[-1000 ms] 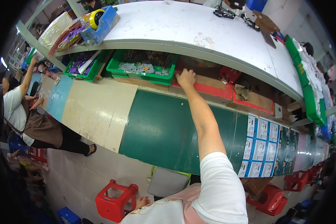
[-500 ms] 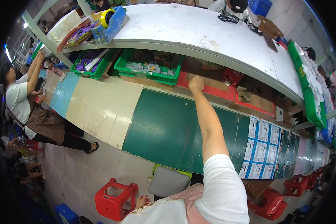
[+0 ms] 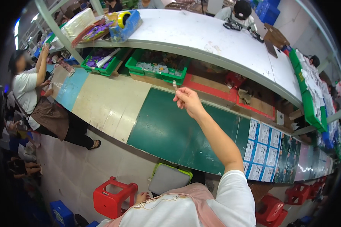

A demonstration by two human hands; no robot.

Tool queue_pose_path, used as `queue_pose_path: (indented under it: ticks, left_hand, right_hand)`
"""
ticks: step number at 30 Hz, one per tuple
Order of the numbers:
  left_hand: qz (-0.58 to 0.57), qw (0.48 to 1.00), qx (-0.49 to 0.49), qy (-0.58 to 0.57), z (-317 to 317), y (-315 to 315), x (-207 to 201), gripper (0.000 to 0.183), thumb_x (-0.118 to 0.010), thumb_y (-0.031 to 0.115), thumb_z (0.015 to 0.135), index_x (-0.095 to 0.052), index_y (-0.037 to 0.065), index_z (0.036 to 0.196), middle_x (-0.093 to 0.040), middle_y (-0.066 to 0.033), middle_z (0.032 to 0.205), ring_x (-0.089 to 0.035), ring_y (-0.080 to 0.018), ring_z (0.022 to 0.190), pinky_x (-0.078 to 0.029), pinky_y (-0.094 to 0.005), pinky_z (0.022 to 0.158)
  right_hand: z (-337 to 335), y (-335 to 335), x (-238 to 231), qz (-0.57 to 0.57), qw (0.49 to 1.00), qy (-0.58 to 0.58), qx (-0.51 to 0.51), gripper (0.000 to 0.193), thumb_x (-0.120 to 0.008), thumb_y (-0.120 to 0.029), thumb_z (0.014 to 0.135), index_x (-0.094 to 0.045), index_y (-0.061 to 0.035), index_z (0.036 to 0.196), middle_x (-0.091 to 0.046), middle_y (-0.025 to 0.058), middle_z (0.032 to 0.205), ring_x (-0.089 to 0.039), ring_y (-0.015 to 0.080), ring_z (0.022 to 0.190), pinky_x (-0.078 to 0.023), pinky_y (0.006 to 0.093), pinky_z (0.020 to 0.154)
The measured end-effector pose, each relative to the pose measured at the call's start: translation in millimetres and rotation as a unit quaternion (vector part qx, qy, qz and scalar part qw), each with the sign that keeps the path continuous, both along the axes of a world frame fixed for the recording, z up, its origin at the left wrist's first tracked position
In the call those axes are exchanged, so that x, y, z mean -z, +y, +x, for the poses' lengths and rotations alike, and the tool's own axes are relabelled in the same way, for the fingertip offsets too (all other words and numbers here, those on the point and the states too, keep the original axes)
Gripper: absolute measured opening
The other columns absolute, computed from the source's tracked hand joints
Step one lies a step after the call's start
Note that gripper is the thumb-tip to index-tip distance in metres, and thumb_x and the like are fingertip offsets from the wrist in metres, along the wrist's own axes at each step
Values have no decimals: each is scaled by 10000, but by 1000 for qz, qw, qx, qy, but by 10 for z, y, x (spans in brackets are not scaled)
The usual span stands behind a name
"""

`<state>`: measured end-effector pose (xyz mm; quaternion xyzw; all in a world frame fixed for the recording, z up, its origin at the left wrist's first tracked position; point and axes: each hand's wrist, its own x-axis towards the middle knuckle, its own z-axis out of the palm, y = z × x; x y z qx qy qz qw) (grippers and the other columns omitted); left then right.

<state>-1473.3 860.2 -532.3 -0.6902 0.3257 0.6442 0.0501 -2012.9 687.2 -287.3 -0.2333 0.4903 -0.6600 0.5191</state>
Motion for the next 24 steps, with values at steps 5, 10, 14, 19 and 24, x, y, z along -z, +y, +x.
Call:
queue_pose_path:
  ticks: [5, 10, 14, 19, 24]
  left_hand:
    - [-17, 999, -39, 5, -12, -66, -29, 218, -488, 199, 879, -578, 24, 973, -627, -91, 791, -614, -172, 635, -481, -282, 536]
    - [-48, 998, -47, 14, 18, -40, -57, 222, -492, 187, 870, -582, 9, 967, -630, -105, 798, -625, -184, 626, -491, -284, 516]
    - [-48, 995, -89, 11, 219, 183, 46, 214, -511, 164, 852, -587, -9, 951, -624, -127, 746, -636, -223, 605, -508, -317, 498]
    - [-35, 997, -19, -63, 236, 388, -109, 214, -518, 176, 849, -598, -15, 903, -622, -121, 714, -613, -213, 558, -507, -321, 503]
    - [-28, 995, -98, 10, 324, 277, 165, 341, -419, 285, 903, -618, 15, 842, -619, -84, 684, -595, -172, 546, -464, -293, 482]
  right_hand:
    - [0, -797, -488, 25, 995, -69, -62, 159, -528, -144, 895, -517, 12, 922, -612, 108, 784, -570, 143, 590, -490, 247, 543]
    - [-260, -1882, -1124, -46, 990, 23, 128, 318, -547, -235, 892, -481, 57, 999, -607, 167, 828, -611, 222, 613, -510, 277, 491]
    - [216, -1880, -766, -81, 991, -15, 107, 345, -548, -306, 888, -482, 21, 972, -583, 154, 798, -612, 254, 620, -509, 344, 510]
    - [1638, -171, 718, 62, 901, 175, -392, 131, -554, -166, 837, -576, -42, 798, -614, 70, 726, -602, 152, 571, -481, 278, 497]
    - [2420, 1680, 1216, 78, 651, 496, -570, 381, -620, -312, 783, -591, -58, 1065, -650, 169, 829, -625, 350, 802, -496, 435, 718]
